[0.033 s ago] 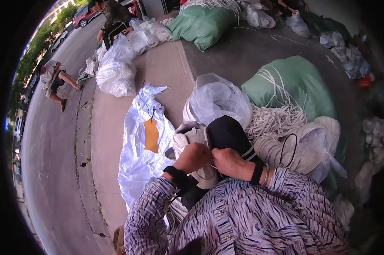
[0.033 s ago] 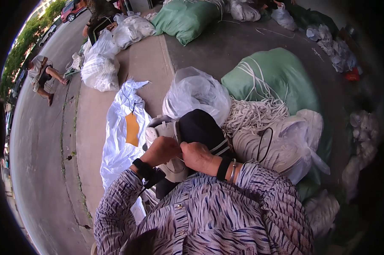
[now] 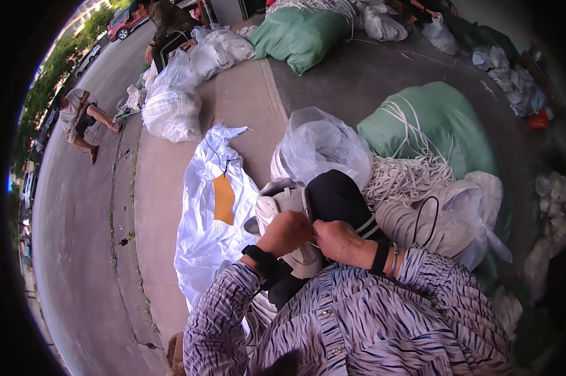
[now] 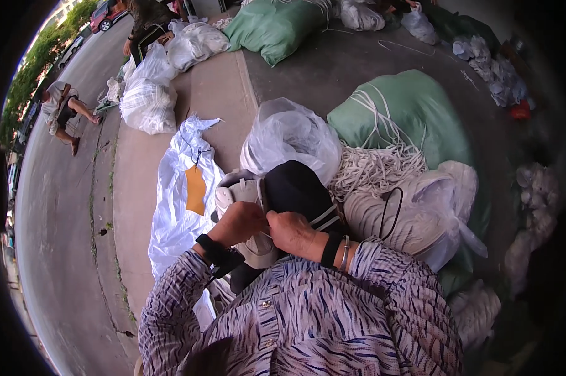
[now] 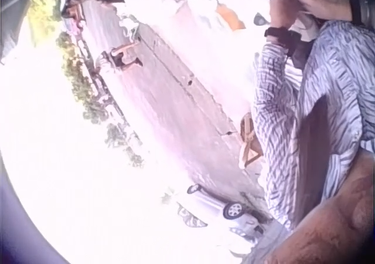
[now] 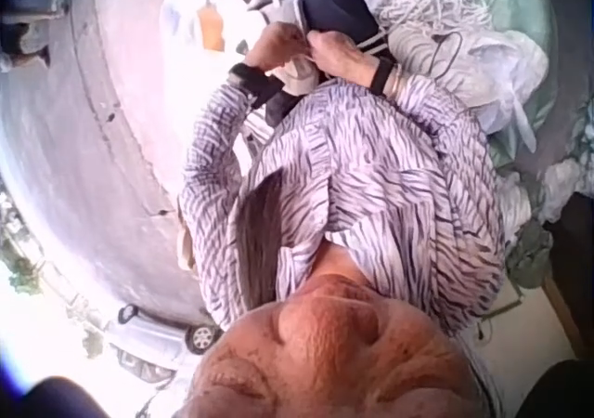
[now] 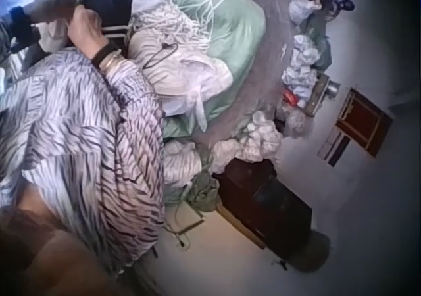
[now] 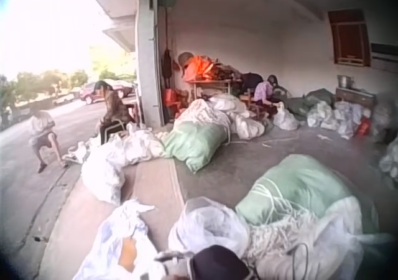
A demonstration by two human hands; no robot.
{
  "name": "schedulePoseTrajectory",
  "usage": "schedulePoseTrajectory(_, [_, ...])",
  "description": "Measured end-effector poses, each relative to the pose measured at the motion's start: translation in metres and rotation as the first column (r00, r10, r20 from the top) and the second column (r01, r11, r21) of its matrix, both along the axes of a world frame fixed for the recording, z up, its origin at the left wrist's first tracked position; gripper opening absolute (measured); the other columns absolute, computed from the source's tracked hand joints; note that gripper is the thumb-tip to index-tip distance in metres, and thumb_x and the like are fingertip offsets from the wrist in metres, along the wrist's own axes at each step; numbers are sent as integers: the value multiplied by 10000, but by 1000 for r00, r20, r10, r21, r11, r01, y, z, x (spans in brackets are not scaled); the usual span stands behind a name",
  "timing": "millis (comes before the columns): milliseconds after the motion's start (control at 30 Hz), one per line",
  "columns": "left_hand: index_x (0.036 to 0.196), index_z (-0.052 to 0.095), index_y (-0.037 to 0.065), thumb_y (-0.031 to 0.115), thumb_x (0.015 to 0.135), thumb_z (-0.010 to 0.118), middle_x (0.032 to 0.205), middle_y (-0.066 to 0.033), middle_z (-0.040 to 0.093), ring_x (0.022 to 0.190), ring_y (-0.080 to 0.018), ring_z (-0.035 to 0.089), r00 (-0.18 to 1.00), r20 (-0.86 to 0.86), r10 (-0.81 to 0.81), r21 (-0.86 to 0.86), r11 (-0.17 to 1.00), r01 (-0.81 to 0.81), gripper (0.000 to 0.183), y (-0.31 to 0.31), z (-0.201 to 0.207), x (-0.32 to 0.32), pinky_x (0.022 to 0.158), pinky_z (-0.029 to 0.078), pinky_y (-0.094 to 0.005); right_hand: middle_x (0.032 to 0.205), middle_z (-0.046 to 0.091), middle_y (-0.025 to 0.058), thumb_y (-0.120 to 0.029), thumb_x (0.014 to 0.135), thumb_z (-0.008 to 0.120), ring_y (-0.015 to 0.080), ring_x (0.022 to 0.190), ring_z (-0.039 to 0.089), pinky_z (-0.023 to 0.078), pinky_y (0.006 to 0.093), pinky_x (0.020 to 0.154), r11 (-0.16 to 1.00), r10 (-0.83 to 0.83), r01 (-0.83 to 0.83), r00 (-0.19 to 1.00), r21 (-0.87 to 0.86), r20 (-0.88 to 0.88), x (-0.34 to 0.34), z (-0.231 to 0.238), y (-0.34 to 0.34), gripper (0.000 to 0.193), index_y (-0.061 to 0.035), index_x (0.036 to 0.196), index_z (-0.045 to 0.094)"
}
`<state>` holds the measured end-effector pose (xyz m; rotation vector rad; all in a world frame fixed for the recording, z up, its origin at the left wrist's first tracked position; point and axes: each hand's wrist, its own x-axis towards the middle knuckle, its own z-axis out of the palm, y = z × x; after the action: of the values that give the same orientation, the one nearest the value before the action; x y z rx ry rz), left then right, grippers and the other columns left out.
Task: Lacing a white sneaker while sitting in an assembly area.
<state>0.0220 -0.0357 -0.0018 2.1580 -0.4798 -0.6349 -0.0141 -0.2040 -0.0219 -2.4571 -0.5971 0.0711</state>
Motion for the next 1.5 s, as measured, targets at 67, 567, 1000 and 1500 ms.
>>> schedulePoseTrajectory(67, [740, 617, 7, 124, 732, 584, 678, -177, 629, 586, -297, 631, 973, 218, -78, 227, 974, 27, 121, -10, 0, -11, 523, 504, -370, 655, 604, 214, -72, 812, 496, 289, 487, 619, 509, 387, 527, 999, -27, 31, 997, 43, -79, -3, 0, 0, 139, 56, 837, 545])
schedulePoseTrajectory(567, [764, 672, 100, 319, 757, 575, 728, -134, 645, 711, -313, 636, 968, 250, 8, 385, 917, -107, 239, -19, 9, -18, 616, 497, -398, 691, 623, 114, -120, 888, 447, 191, 517, 621, 452, 265, 365, 858, 93, 422, 434, 293, -896, 3, 7, -9, 171, 13, 911, 551])
schedulePoseTrajectory(1000, [819, 667, 114, 298, 772, 596, 723, -130, 647, 671, -318, 635, 861, 509, -18, 324, 930, -173, 203, -15, -6, -34, 585, 493, -402, 805, 597, 190, -90, 797, 518, 360, 773, 613, 476, 441, 653, 989, 75, -89, 989, -114, -127, 3, 15, -6, 189, -24, 966, 467])
schedulePoseTrajectory(1500, [892, 618, -13, 104, 894, 530, 710, -48, 610, 567, -120, 581, 883, 187, 430, -326, 875, -357, 147, -8, -1, -28, 525, 444, -240, 675, 607, 179, -146, 672, 584, 316, 628, 622, 473, 410, 570, 862, 491, -489, 871, -133, -16, 32, 42, -24, 190, 10, 778, 608])
